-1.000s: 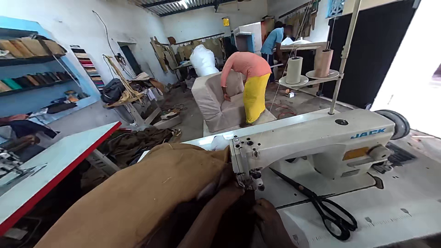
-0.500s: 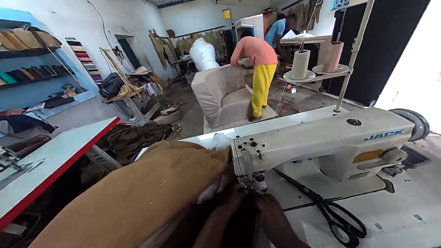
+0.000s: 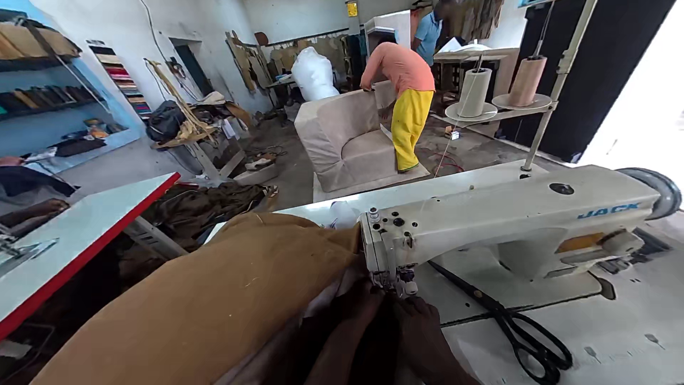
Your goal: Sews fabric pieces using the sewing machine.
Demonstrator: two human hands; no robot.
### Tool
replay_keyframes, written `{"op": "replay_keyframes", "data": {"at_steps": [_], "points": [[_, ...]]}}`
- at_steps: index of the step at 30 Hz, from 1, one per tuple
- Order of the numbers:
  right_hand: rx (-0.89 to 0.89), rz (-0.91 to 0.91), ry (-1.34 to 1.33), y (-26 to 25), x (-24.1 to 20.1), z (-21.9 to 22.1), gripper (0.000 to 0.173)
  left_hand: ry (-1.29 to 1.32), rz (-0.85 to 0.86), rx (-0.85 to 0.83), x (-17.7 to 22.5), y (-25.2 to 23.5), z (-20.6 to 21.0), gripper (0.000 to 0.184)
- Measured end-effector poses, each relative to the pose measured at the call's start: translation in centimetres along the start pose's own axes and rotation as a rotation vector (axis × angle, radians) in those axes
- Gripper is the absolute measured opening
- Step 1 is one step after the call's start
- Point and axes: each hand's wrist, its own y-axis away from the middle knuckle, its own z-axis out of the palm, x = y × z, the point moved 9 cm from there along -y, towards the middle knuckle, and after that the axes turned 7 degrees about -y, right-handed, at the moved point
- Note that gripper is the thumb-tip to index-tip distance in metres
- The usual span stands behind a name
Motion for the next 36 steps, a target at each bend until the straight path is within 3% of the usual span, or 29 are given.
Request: {"op": "replay_keyframes", "data": {"at_steps": [2,8,14,25,32,34,36], "points": [[-0.068,0.039,0.033,-0.1,0.0,0.3,0.039,0.011,-0.014,0.000,0.1,0.1,-0.1,0.043],[0.027,0.011,0.048,-0.1,-0.3,-0.4,0.038,0.077,0.000,-0.003,0.9,1.3,-0.8,0.044],[-0.135,0.120,0.073,-0.4,0.1,0.0,0.045,-0.007,-0.027,0.002,0.1,0.0,-0.2,0.042],[-0.106,0.115,0.044,-0.4,0.1,0.2,0.046,0.073,-0.042,0.028,0.3,0.8,-0.5,0.044],[-0.097,0.100,0.047,-1.3,0.7,-0.6,0.043,-0.212,-0.037,0.049,2.2,1.3,-1.9,0.049],[0.081,0.012,-0.013,-0.8,1.5,-2.3,0.039,-0.137,0.021,0.049,1.6,0.2,-1.8,0.052],[0.417,-0.067,-0.075,1.0,3.6,-6.1,0.035,-0.062,0.079,-0.014,1.3,0.2,-1.8,0.062]]}}
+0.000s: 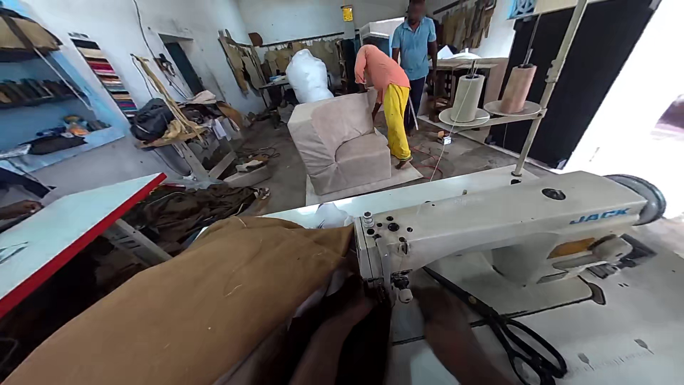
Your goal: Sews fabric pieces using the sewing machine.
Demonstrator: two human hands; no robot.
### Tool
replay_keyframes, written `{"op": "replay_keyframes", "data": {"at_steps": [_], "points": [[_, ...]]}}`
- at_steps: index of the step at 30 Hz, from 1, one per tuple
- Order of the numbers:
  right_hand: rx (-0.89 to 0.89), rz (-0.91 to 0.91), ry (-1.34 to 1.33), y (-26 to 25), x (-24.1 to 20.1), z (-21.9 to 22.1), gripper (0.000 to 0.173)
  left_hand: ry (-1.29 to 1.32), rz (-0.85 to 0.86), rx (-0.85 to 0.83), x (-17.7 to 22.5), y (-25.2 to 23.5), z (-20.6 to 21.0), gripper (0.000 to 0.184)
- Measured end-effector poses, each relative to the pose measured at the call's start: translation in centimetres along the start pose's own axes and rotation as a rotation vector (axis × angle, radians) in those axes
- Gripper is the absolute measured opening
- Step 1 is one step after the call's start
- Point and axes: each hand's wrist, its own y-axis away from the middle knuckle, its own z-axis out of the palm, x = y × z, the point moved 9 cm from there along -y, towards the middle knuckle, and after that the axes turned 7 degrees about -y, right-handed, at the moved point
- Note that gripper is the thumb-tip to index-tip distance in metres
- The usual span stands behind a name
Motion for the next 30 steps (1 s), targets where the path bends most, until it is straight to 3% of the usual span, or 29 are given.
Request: {"op": "replay_keyframes", "data": {"at_steps": [4,6,9,13,15,20,23,25,26,30], "points": [[0.495,-0.065,0.136,1.1,6.6,-10.3,0.030,-0.053,0.020,-0.010,-0.2,-0.3,0.6,0.077],[0.629,-0.071,0.219,2.2,9.5,-14.2,0.035,-0.098,0.002,-0.011,-0.3,-0.8,0.9,0.079],[0.746,-0.091,0.275,4.1,12.5,-16.1,0.037,-0.104,-0.031,0.022,-0.3,-0.4,1.0,0.080],[0.748,-0.100,0.252,4.8,13.6,-15.6,0.039,-0.219,-0.063,0.079,1.9,3.5,-0.4,0.074],[0.739,-0.103,0.230,4.5,13.7,-15.4,0.039,-0.074,-0.024,0.120,3.0,6.1,-1.0,0.076],[0.658,-0.082,0.174,4.0,14.2,-14.8,0.039,0.535,0.315,0.701,1.7,7.8,-2.7,0.083],[0.667,-0.101,0.166,4.0,13.9,-15.0,0.035,0.513,0.423,0.887,2.3,9.2,-4.5,0.063],[0.663,-0.110,0.161,4.2,13.5,-15.2,0.032,0.347,0.403,0.901,2.6,10.5,-5.6,0.031],[0.649,-0.108,0.138,4.4,12.8,-15.1,0.030,0.284,0.397,0.886,2.6,10.9,-5.9,0.024],[0.524,-0.139,-0.139,3.8,6.8,-11.8,0.030,0.228,0.430,0.671,2.5,11.2,-5.1,0.025]]}}
